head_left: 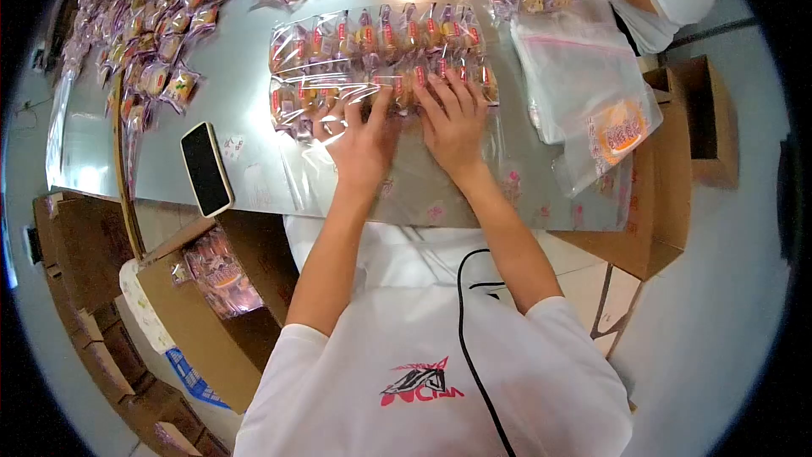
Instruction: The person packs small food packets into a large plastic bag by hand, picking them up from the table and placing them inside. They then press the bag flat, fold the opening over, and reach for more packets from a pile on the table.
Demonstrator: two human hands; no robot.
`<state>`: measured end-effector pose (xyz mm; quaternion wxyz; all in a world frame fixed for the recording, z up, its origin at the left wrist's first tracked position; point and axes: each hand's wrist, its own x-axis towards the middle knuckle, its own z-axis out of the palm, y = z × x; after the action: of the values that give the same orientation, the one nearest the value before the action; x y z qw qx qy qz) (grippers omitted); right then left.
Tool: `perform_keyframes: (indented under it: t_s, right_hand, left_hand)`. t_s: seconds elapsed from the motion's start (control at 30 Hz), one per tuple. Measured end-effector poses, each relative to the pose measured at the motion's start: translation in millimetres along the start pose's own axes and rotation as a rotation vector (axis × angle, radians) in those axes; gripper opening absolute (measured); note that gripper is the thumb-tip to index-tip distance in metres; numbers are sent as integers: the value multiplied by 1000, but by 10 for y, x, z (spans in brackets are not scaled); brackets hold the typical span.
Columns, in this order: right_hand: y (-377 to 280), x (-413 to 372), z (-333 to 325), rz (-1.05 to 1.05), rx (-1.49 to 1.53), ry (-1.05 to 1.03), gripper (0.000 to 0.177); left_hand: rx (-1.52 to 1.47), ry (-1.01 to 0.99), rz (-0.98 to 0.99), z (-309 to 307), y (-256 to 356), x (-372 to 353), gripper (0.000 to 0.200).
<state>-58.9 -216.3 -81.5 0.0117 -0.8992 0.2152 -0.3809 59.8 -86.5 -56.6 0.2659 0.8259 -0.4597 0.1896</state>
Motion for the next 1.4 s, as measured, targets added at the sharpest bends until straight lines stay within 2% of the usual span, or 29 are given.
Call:
perform_keyframes:
  t_s: [0.07,0.13,0.2,0.3,0.33,0.4,0.47,0.57,0.6,0.7,0.73,0.83,0.97,1.0,1.07,1.17,1.23,1.3,1.37,1.4]
  right_hand:
    - [35,-12,13,-28,-13,-2,49]
    - [31,55,0,-26,-51,-13,56]
    - [-67,67,-70,23,-112,-46,60]
    - [-267,1,-156,27,-150,-40,62]
    - [-371,-57,-167,-14,-117,18,52]
    - [-517,-140,-226,-59,101,-88,47]
    - [-569,-20,-201,-198,325,-226,38]
    - [-679,248,-128,-255,351,-469,36]
    - [-706,321,-96,-198,414,-521,36]
    - [-614,351,83,-166,368,-451,38]
    - [-570,386,89,-104,426,-536,38]
    - [-618,473,149,-92,352,-512,35]
    - [-619,441,223,-60,446,-414,35]
    - [-635,539,108,-35,412,-564,32]
    - [-636,465,2,-40,488,-466,30]
    - [-623,225,-339,-72,545,-420,28]
    - [-630,50,-603,-169,552,-344,24]
    - [-731,-20,-791,-175,628,-296,23]
    - [-790,65,-874,-215,653,-238,24]
    - [-804,119,-915,-231,660,-204,25]
  left_hand:
    - [-85,20,59,13,-64,36,56]
    - [-110,58,23,-173,24,38,58]
    - [-92,122,56,-231,-19,-246,56]
    - [-187,-200,-70,-423,-112,-789,48]
    - [-179,-272,-76,-511,-132,-860,47]
    - [-166,-404,-76,-653,-178,-884,44]
    - [-170,-387,-21,-661,-188,-931,43]
    - [-196,-432,-11,-736,-152,-969,50]
    - [-183,-436,-5,-729,-140,-979,52]
    - [-147,-447,-4,-660,-83,-1008,57]
    - [-127,-450,2,-679,-59,-985,57]
    - [-130,-443,-18,-614,-59,-946,57]
    - [-149,-371,-56,-608,-29,-920,55]
    - [-223,-347,-30,-706,-33,-869,52]
    - [-366,-301,19,-1083,-15,-838,45]
    - [-778,-62,88,-1456,-365,-1002,31]
    - [-583,65,-90,-1559,-856,-889,33]
    - [-228,48,-351,-1643,-1288,-602,40]
    - [227,33,-322,-1494,-1729,-449,50]
    - [242,-67,-326,-1321,-2044,-516,55]
